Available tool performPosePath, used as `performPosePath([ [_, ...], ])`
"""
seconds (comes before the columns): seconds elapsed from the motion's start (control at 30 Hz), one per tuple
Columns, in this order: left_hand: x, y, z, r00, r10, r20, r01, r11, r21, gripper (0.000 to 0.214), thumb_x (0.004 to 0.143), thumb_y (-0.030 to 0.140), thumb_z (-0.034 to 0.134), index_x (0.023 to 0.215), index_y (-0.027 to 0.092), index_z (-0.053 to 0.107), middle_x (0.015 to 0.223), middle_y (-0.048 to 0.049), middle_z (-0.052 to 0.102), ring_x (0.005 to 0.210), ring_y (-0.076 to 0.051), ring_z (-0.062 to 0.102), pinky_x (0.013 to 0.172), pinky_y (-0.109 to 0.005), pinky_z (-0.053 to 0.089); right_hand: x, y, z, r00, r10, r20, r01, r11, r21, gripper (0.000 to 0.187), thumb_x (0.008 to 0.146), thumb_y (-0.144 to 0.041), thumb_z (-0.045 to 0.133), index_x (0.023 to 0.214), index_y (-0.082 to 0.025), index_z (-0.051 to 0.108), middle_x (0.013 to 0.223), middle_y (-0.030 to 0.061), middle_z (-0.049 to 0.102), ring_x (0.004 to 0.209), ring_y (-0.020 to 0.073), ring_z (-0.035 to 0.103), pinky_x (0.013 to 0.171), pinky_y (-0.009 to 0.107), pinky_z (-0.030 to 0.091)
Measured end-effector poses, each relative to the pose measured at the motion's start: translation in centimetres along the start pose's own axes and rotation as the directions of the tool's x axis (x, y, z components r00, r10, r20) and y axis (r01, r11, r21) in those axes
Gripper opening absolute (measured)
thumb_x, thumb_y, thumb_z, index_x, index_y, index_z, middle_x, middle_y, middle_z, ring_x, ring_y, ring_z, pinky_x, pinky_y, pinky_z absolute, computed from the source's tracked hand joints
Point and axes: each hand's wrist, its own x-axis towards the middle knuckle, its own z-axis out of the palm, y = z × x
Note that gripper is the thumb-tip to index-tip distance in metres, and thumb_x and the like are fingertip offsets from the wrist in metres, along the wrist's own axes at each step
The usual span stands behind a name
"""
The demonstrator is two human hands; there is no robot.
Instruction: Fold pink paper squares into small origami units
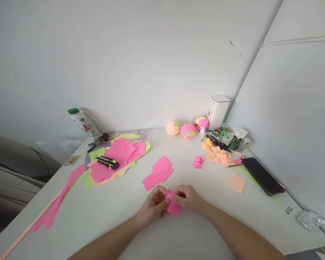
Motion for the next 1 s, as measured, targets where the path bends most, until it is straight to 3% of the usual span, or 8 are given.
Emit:
performPosePath([
  [0.17,0.0,-0.2,-0.2,1.000,0.001,0.004,-0.001,1.000,0.028,0.037,0.078,0.042,0.063,0.100,0.016,0.049,0.056,0.0049,0.055,0.045,-0.008,0.051,0.044,-0.020,0.041,-0.2,-1.2,0.3,0.995,-0.021,0.093,0.007,0.989,0.147,0.027,0.081,-0.042,0.060,0.075,-0.017,0.052,0.065,0.0010,0.063,0.065,0.0179,0.062,0.061,0.029,0.045],
  [0.27,0.0,-0.3,-0.3,1.000,-0.001,0.006,0.001,1.000,0.023,0.040,0.079,0.041,0.063,0.107,0.015,0.050,0.054,0.0046,0.055,0.046,-0.009,0.051,0.045,-0.022,0.042,-0.2,-1.5,0.4,0.990,-0.050,0.132,0.020,0.977,0.214,0.025,0.082,-0.041,0.058,0.078,-0.017,0.053,0.072,0.0042,0.069,0.073,0.0216,0.067,0.068,0.034,0.048],
  [0.5,-0.1,-0.3,-0.3,0.999,-0.031,-0.013,0.031,0.999,0.008,0.054,0.074,0.042,0.068,0.117,0.013,0.050,0.058,0.0043,0.055,0.049,-0.009,0.052,0.047,-0.023,0.042,-0.2,-0.1,0.1,1.000,-0.006,0.021,0.004,0.996,0.091,0.028,0.081,-0.044,0.059,0.075,-0.017,0.058,0.065,0.0019,0.065,0.065,0.0179,0.061,0.062,0.031,0.046],
  [0.67,0.1,-0.3,-0.2,0.998,-0.047,-0.041,0.048,0.999,0.023,0.057,0.071,0.044,0.069,0.116,0.012,0.053,0.055,0.0046,0.055,0.047,-0.009,0.051,0.046,-0.023,0.042,-0.1,-0.1,0.2,0.996,-0.068,-0.062,0.071,0.997,0.038,0.024,0.081,-0.038,0.060,0.071,-0.016,0.060,0.060,-0.0006,0.056,0.057,0.0139,0.052,0.056,0.027,0.040],
  [0.8,0.1,-0.2,-0.2,0.996,-0.064,-0.069,0.067,0.997,0.032,0.057,0.071,0.045,0.069,0.115,0.011,0.056,0.052,0.0040,0.055,0.045,-0.010,0.051,0.046,-0.024,0.042,-0.2,-0.5,0.3,0.990,-0.106,-0.093,0.110,0.993,0.034,0.023,0.082,-0.034,0.060,0.067,-0.016,0.057,0.059,-0.0024,0.051,0.056,0.0122,0.048,0.055,0.026,0.037],
  [1.0,-0.1,0.6,0.1,0.995,-0.080,-0.057,0.085,0.993,0.082,0.048,0.076,0.043,0.064,0.111,0.010,0.062,0.055,-0.0002,0.060,0.048,-0.011,0.054,0.047,-0.023,0.043,-0.2,-0.7,0.4,0.988,-0.069,-0.137,0.071,0.997,0.015,0.024,0.081,-0.033,0.061,0.065,-0.016,0.053,0.058,-0.0030,0.049,0.053,0.0108,0.043,0.051,0.024,0.033],
])
